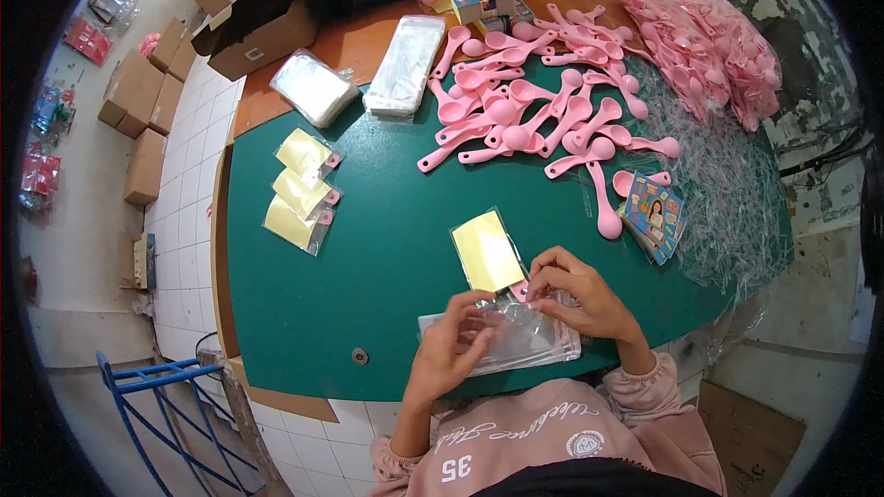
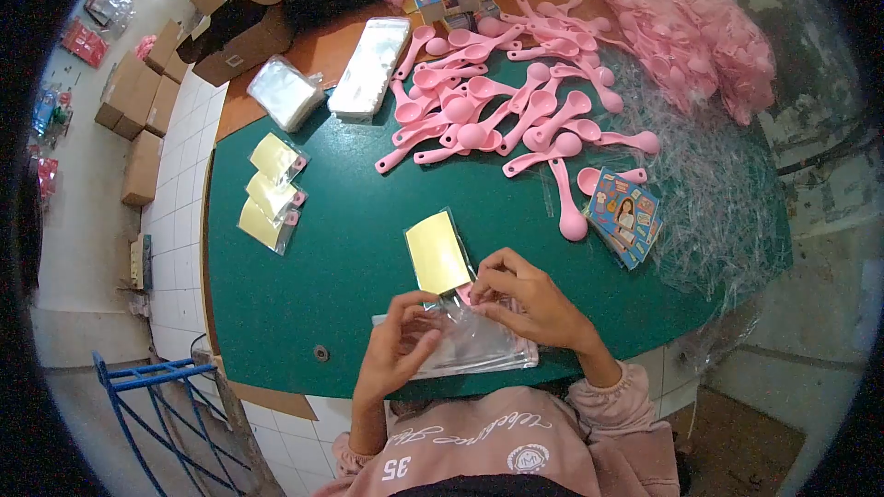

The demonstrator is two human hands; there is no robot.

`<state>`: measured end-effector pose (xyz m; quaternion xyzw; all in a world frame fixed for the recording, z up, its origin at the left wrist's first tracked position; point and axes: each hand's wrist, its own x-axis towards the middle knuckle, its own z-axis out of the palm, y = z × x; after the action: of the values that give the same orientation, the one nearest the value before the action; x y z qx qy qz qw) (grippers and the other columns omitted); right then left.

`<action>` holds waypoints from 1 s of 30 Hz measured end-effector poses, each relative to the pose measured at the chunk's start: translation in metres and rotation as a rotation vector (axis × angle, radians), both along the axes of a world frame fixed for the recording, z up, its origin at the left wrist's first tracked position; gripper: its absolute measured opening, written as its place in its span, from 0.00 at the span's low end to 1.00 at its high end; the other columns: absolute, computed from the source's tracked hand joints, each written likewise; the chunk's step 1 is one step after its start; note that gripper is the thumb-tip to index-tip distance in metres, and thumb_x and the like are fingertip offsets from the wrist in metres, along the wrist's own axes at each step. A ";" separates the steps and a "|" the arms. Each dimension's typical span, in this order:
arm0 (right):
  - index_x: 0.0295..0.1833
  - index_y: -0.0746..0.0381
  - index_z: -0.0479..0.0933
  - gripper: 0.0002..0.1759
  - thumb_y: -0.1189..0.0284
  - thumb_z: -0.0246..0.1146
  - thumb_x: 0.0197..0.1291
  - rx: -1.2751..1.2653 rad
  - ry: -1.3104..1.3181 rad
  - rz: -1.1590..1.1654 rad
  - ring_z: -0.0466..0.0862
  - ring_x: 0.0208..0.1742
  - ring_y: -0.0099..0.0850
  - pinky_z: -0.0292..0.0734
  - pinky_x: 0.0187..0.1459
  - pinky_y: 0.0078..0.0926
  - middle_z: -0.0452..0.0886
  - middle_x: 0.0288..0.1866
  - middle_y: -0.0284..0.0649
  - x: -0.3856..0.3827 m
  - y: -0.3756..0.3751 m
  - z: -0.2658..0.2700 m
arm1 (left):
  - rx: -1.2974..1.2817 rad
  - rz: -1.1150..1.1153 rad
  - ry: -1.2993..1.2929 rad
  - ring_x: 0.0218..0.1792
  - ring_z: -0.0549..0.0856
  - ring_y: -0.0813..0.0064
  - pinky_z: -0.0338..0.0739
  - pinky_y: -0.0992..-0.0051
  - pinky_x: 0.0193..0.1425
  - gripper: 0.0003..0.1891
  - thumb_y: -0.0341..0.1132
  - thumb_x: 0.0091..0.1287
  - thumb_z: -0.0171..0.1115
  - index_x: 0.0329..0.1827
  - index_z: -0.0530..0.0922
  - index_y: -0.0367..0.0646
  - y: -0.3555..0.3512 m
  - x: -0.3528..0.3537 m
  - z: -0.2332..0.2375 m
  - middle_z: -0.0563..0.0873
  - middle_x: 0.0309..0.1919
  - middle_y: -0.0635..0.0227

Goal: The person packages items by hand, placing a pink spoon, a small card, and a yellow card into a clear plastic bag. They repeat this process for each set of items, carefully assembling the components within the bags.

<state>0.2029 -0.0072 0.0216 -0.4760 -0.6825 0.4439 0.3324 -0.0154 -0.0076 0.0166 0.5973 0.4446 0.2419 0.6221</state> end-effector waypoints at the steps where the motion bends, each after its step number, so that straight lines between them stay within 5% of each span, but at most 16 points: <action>1: 0.38 0.64 0.75 0.08 0.78 0.63 0.49 0.011 0.014 -0.002 0.75 0.42 0.34 0.71 0.43 0.27 0.71 0.39 0.41 0.000 -0.001 -0.001 | 0.097 -0.039 0.096 0.41 0.83 0.73 0.78 0.78 0.40 0.17 0.21 0.58 0.57 0.51 0.68 0.39 0.001 0.001 -0.002 0.82 0.39 0.64; 10: 0.37 0.65 0.73 0.06 0.76 0.62 0.54 -0.179 0.230 -0.135 0.76 0.36 0.22 0.72 0.37 0.19 0.73 0.37 0.37 -0.002 -0.008 -0.011 | 0.298 0.075 0.139 0.40 0.80 0.76 0.79 0.80 0.37 0.07 0.22 0.56 0.60 0.37 0.75 0.37 -0.004 0.009 -0.004 0.76 0.41 0.65; 19: 0.38 0.69 0.70 0.07 0.76 0.59 0.59 -0.375 0.319 -0.252 0.81 0.33 0.24 0.78 0.35 0.20 0.78 0.33 0.39 -0.017 -0.008 -0.011 | 0.117 0.278 0.065 0.36 0.79 0.81 0.78 0.81 0.36 0.04 0.25 0.58 0.62 0.33 0.75 0.35 -0.006 0.014 -0.007 0.77 0.34 0.69; 30: 0.38 0.69 0.68 0.05 0.79 0.57 0.58 -0.357 0.326 -0.393 0.81 0.30 0.24 0.79 0.31 0.19 0.78 0.32 0.40 -0.022 -0.009 -0.015 | 0.010 0.441 0.003 0.34 0.79 0.83 0.75 0.83 0.39 0.10 0.25 0.60 0.61 0.42 0.70 0.37 -0.009 0.018 -0.014 0.78 0.31 0.70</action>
<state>0.1805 -0.0161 0.0068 -0.5723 -0.4265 0.5544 0.4279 0.0028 -0.0163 0.0021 0.4892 0.5643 0.3734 0.5502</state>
